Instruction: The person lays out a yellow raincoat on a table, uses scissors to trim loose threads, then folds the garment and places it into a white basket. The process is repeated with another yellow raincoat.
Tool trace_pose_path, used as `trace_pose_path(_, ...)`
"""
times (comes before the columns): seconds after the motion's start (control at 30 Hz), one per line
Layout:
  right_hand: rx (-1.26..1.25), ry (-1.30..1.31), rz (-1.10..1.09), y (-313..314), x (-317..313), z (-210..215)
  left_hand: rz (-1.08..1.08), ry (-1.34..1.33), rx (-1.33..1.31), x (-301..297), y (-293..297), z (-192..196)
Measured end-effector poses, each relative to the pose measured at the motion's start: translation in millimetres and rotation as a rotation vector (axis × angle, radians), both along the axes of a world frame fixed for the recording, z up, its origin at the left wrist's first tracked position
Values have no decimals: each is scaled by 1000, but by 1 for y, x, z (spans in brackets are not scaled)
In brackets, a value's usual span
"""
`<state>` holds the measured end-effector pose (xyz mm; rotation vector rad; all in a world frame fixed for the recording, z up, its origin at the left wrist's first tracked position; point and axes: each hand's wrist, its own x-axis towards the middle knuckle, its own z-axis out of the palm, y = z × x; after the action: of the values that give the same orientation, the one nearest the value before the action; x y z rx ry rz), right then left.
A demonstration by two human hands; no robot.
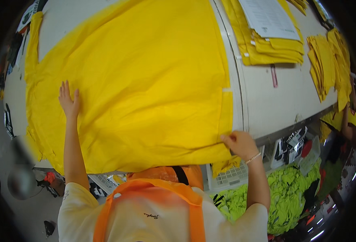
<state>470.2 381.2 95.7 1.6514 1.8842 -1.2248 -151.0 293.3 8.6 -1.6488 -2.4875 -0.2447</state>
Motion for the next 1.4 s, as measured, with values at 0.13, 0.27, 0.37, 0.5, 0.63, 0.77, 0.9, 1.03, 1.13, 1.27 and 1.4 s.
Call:
trace_pose_path(0.13, -455, 137, -190, -46, 8, 10, 123, -7, -115, -29, -47, -25)
trace_pose_path(0.27, -242, 313, -341, -76, 22, -6, 183, -141, -94, -13, -21, -28)
trace_pose_path(0.37, 184, 307, -248, -36, -23, 63, 162, -252, -74, -33, -11, -25)
trace_pose_path(0.5, 510, 838, -274, -29, -53, 161, 107, -370, 95, -82, -64, -15)
trace_pose_path(0.63, 413, 822, -525, -48, 41, 99, 140, -121, 83, -88, -162, -3)
trace_pose_path(0.77, 135, 502, -861, -65, 53, 15, 377, -14, 38, -83, -303, 10)
trace_pose_path(0.9, 125, 606, -976, -91, 47, -26, 677, 49, 116, -99, -442, 13)
trace_pose_path(1.03, 359, 161, -1005, -90, 116, -99, 1174, -76, 359, -123, -537, -37)
trace_pose_path(1.13, 687, -235, -1169, -94, 69, -131, 1270, -740, 900, -163, -628, -89)
trace_pose_path(1.27, 68, 178, -1667, -176, 12, -107, 1147, -1075, 1094, -169, -582, -51)
trace_pose_path(1.4, 144, 471, -1475, -190, 3, -133, 1066, -1490, 998, -187, -610, -70)
